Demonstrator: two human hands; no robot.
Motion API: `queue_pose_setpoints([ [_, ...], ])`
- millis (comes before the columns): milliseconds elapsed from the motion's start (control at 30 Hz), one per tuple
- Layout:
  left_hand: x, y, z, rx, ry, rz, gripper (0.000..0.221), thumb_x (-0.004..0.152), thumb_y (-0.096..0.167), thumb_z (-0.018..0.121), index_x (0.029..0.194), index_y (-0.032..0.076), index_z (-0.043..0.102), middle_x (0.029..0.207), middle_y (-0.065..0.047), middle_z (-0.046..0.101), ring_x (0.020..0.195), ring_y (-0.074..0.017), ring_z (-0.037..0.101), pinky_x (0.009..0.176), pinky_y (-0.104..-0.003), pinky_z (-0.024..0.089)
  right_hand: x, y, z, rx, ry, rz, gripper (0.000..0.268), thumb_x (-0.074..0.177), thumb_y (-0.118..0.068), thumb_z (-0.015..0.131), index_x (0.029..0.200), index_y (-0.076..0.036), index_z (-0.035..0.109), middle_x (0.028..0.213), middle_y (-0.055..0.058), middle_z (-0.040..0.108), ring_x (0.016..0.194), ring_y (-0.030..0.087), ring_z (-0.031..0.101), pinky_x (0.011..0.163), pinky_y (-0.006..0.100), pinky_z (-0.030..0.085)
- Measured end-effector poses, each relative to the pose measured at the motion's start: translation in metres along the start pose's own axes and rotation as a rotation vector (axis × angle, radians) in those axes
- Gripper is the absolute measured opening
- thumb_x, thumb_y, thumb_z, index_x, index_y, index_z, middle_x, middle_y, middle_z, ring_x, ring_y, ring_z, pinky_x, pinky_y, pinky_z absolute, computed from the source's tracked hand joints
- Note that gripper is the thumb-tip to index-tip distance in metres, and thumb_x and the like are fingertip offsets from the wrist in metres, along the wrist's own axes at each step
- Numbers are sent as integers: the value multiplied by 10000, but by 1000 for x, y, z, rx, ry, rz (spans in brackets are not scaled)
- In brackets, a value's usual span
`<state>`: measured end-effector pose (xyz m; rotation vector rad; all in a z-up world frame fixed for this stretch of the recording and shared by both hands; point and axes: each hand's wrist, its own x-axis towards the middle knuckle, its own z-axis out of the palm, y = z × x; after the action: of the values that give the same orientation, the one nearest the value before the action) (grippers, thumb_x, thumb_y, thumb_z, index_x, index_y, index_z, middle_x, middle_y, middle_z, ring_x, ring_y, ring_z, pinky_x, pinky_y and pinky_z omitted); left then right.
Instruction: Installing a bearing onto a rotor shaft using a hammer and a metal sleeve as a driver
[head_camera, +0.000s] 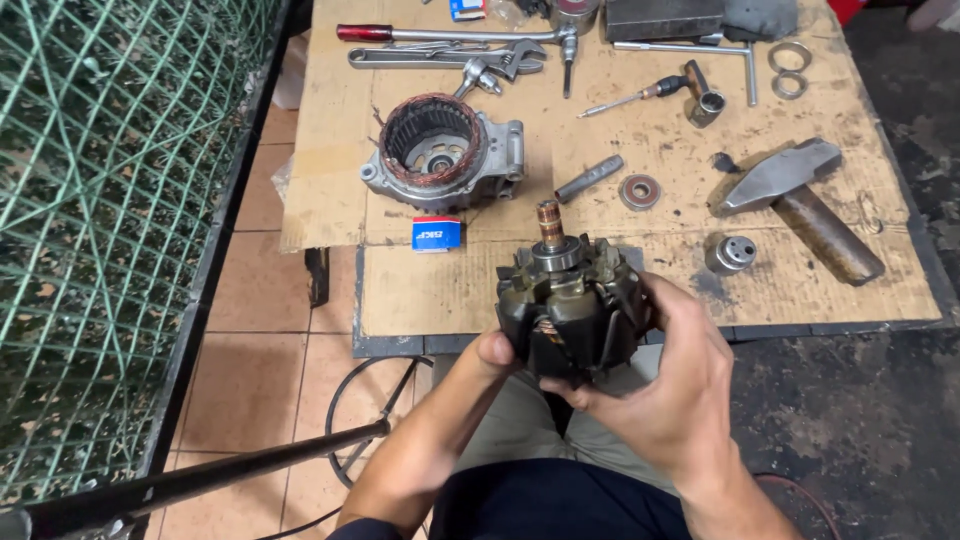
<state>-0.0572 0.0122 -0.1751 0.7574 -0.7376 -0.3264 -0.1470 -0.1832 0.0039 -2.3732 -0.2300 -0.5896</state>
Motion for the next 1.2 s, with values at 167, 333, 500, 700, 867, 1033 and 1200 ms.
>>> queue_pose_setpoints([
  [167,-5,1,1,-11,-4,-1,1006,966,608,903,1677,-9,549,1642,-136,666,1523,-291,648,1333,-476,518,-5,-6,1,129,71,-182,1041,745,-394,1060,1526,92,570,1371,238,761,1159,352,780,1053,433,607],
  [333,-5,-3,-1,-30,-18,-5,1019,941,584,926,1681,-7,550,1646,-130,669,1528,-286,649,1343,-479,513,-6,-21,-1,180,70,-251,926,850,-304,986,1552,103,540,1269,229,729,1013,340,697,939,453,562],
  [500,-15,-21,-10,-60,-20,-10,1034,916,560,949,1685,-6,551,1650,-123,672,1532,-280,650,1352,-482,509,-14,-22,1,161,104,-363,846,950,-321,945,1545,103,517,1277,236,710,978,379,649,907,516,519],
  [700,-89,-79,-68,-96,-19,-10,1055,885,531,976,1690,-3,552,1655,-116,676,1537,-274,651,1363,-486,504,-28,-16,2,209,64,-218,795,810,-253,961,1456,83,643,1064,189,685,985,373,652,957,496,534],
  [867,-93,-90,-68,-134,-30,-9,1074,860,507,999,1694,-2,553,1659,-110,678,1542,-269,652,1373,-489,499,-29,-11,5,272,82,-202,887,834,-356,932,1544,63,606,1084,181,695,1059,393,681,1060,513,524],
  [1033,-22,-59,1,-173,-43,-9,1094,835,483,1021,1698,0,554,1664,-104,681,1546,-264,653,1382,-492,495,-19,-26,1,272,104,-205,836,870,-241,935,1539,108,575,1165,226,690,1062,359,675,994,464,554],
  [1200,-19,-70,19,-224,-61,-20,1116,809,458,1044,1703,2,555,1668,-98,684,1551,-259,653,1392,-495,491,-17,-19,2,289,124,-252,780,947,-243,866,1544,146,549,1259,263,706,1056,343,673,1007,450,571],
])
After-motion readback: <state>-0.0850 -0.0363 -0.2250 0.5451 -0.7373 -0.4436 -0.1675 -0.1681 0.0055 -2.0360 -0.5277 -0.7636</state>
